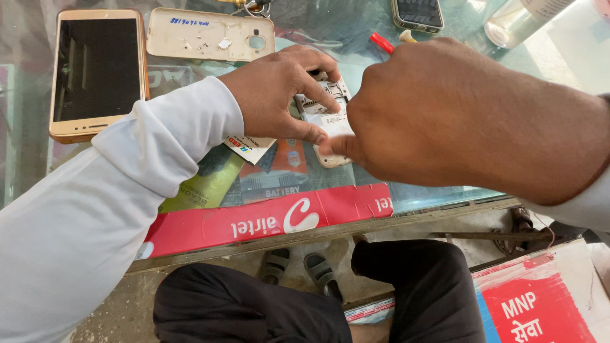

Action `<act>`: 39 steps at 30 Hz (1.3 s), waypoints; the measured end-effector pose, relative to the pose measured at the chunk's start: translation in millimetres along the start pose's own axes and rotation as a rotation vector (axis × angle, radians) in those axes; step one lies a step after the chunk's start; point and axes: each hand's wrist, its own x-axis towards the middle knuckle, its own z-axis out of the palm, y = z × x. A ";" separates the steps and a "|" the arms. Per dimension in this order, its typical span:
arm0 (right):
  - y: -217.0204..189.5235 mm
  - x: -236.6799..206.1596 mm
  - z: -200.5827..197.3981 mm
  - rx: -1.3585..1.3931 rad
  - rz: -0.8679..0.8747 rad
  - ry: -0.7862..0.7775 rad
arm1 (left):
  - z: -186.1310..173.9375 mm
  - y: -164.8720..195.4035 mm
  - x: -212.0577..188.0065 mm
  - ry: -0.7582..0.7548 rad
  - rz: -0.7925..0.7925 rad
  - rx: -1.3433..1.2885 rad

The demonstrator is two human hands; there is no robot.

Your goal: The person disassembles a white smartphone by unscrewing the back cover, removing the battery, and detaching internal components. They use a screwdriver and a plastic pry tool to separate the back cover and lift the battery, then inspect the internal frame and ribbon cables.

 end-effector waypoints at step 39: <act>0.5 17.9 -12.7 -0.018 -0.037 -0.106 | 4.3 -3.7 2.3 0.018 0.037 0.006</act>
